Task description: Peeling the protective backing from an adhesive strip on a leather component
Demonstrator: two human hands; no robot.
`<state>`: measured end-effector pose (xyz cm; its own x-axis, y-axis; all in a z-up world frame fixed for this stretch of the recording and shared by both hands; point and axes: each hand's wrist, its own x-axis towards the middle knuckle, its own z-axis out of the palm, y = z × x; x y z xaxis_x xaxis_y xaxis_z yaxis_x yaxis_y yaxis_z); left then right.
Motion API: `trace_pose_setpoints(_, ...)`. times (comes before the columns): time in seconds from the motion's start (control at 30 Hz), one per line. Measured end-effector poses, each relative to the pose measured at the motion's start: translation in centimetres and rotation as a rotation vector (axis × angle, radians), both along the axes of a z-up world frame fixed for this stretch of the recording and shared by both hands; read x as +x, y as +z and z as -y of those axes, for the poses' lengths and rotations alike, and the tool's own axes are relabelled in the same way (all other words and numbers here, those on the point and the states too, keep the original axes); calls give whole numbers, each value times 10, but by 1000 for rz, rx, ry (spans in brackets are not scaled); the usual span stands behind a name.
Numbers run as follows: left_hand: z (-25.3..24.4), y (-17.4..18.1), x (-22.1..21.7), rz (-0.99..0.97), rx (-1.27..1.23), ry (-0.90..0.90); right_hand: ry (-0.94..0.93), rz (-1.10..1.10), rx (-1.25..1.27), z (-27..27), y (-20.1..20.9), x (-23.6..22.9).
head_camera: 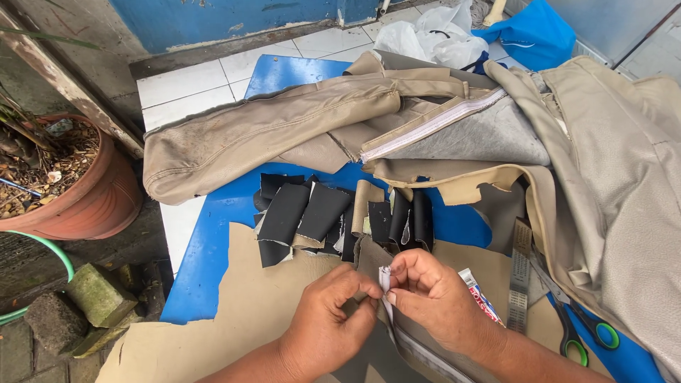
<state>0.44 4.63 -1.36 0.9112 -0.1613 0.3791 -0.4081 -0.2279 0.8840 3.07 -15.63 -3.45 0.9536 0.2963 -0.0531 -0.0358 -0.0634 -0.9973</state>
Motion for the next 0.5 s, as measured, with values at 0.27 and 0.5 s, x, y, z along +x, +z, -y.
trace_pose_setpoints(0.27, -3, -2, 1, 122, 351, 176, -99, 77, -20, -7, -8, -9)
trace_pose_setpoints(0.5, -3, -6, 2, 142, 372, 163, -109, 121, -130, -9, -3, -14)
